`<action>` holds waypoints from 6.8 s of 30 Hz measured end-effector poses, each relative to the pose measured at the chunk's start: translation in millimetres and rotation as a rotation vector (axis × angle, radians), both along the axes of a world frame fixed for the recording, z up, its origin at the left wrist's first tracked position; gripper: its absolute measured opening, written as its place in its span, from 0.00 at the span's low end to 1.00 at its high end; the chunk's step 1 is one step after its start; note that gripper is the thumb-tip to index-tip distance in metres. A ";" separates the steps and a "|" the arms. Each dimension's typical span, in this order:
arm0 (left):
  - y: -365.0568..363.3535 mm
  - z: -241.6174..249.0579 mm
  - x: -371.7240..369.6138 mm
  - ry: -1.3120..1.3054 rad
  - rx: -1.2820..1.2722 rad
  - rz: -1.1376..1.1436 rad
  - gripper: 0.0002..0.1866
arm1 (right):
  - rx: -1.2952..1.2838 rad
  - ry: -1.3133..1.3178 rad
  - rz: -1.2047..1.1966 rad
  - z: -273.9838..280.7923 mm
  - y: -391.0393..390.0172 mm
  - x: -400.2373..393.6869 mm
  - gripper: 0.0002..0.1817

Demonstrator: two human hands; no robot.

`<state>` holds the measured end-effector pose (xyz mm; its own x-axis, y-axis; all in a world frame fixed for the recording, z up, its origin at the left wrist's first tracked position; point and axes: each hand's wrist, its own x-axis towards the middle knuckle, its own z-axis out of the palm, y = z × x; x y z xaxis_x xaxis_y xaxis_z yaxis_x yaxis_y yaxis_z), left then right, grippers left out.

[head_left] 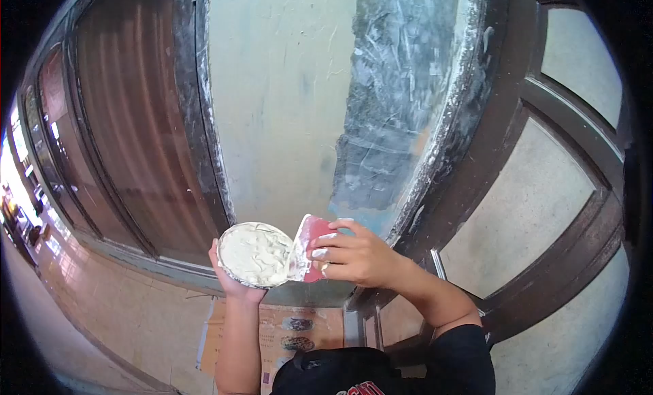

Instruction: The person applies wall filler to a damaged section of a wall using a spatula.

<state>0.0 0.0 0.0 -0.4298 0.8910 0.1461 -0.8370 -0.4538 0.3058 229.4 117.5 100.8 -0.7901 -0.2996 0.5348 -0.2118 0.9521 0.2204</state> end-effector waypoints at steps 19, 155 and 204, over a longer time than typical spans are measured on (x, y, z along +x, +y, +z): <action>0.9 -15.6 1.4 -0.042 -0.028 -0.119 0.42 | -0.260 0.372 -0.307 -47.8 26.9 -7.2 0.14; 0.8 -4.5 -13.5 -0.030 0.002 -0.074 0.41 | 0.211 0.033 -0.169 18.2 37.3 -21.8 0.13; -41.6 49.1 17.7 0.001 0.141 -0.177 0.42 | 0.599 0.157 -0.089 63.4 -18.2 -15.4 0.14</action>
<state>17.7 -41.6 49.1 -0.2681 0.9234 0.2746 -0.9072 -0.3379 0.2505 214.0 99.3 164.2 -0.7517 -0.5200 0.4057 -0.0594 0.6660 0.7436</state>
